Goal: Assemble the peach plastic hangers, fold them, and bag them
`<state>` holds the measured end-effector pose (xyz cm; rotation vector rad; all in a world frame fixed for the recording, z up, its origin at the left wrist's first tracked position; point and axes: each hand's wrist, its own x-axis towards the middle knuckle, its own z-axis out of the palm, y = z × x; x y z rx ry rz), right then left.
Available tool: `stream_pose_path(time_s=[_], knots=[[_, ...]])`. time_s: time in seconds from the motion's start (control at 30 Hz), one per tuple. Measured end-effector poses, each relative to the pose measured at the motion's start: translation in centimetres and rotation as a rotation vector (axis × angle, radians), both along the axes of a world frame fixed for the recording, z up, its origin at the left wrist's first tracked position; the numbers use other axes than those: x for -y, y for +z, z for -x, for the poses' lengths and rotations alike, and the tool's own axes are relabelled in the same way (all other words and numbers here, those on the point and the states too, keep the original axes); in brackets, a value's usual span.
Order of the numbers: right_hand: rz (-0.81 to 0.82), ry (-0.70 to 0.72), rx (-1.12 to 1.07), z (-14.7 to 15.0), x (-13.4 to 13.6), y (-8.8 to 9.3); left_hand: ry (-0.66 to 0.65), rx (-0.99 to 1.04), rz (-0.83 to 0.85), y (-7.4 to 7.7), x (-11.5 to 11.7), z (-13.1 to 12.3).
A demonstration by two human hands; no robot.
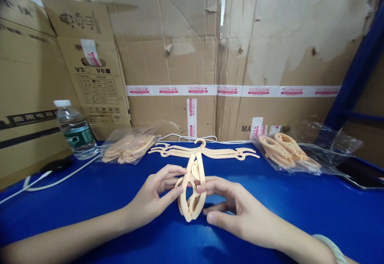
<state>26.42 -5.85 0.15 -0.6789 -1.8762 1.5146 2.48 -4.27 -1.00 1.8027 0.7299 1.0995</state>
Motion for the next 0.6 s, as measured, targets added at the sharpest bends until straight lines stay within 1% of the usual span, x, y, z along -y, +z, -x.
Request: stream_pose_path(time_s=[0.07,0.17,0.27,0.33,0.4,0.5,0.6], knots=[[0.018,0.008,0.001,-0.09,-0.07,-0.19,-0.032,0.009,-0.014,0.07,0.10,-0.03],[0.021,-0.003,-0.011,-0.26,-0.26,-0.40,-0.017,0.031,0.027,0.16,0.13,-0.07],[0.017,-0.008,-0.012,-0.30,-0.38,-0.37,0.106,0.025,0.058,0.16,0.05,-0.04],[0.013,-0.009,-0.011,-0.26,-0.40,-0.25,0.203,-0.014,0.027,0.14,-0.01,0.02],[0.014,-0.009,0.001,-0.21,-0.38,-0.12,0.273,-0.062,-0.021,0.15,-0.04,0.10],[0.028,-0.008,0.028,-0.27,-0.34,-0.05,0.335,-0.098,-0.069,0.23,0.01,0.19],[0.043,-0.010,0.046,-0.45,-0.28,-0.11,0.363,-0.144,-0.110,0.34,0.15,0.19]])
